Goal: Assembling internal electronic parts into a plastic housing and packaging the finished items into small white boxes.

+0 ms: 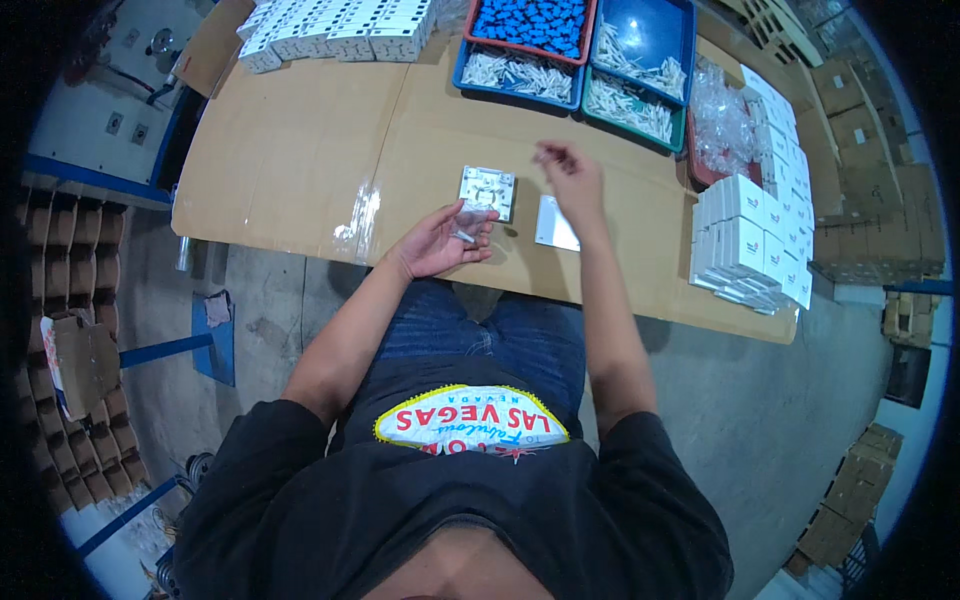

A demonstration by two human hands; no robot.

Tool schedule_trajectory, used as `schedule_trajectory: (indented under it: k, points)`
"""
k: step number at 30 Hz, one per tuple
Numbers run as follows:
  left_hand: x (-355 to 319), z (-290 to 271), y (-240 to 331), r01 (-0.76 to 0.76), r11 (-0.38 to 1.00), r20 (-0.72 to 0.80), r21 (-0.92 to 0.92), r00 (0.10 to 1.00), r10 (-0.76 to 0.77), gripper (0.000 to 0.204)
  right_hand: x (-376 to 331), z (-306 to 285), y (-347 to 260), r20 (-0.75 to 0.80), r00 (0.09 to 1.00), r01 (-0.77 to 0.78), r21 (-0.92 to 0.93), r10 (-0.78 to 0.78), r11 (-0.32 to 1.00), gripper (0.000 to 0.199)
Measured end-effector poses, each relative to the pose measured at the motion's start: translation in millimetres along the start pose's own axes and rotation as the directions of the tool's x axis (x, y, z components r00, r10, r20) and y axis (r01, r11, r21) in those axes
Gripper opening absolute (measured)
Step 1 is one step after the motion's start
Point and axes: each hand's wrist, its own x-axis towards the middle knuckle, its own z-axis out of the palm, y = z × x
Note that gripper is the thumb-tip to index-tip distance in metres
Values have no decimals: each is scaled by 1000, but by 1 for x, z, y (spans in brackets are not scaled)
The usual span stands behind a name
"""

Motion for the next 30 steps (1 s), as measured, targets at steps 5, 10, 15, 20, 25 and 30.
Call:
schedule_trajectory:
  k: [5,10,15,20,25,30]
  points:
    - [-2,2,-6,-17,999,-3,35,1000,17,59,-51,35,-28,176,984,-28,-3,28,1000,16]
    - [-4,0,-6,-53,998,-28,47,998,54,45,-58,44,-35,319,946,8,-211,61,977,14]
    - [-3,-8,-10,-62,997,9,41,998,62,43,-54,39,-41,439,896,105,-339,59,935,14]
    - [-6,-6,-7,-61,996,21,59,998,59,41,-51,40,-46,503,864,101,-218,23,971,16]
    - [-1,-8,-7,-50,998,21,42,999,50,41,-50,43,-31,478,878,126,-189,-21,974,26]
    - [0,-9,-12,-87,993,-75,80,993,93,44,-56,54,-30,538,828,-55,-197,155,979,36]
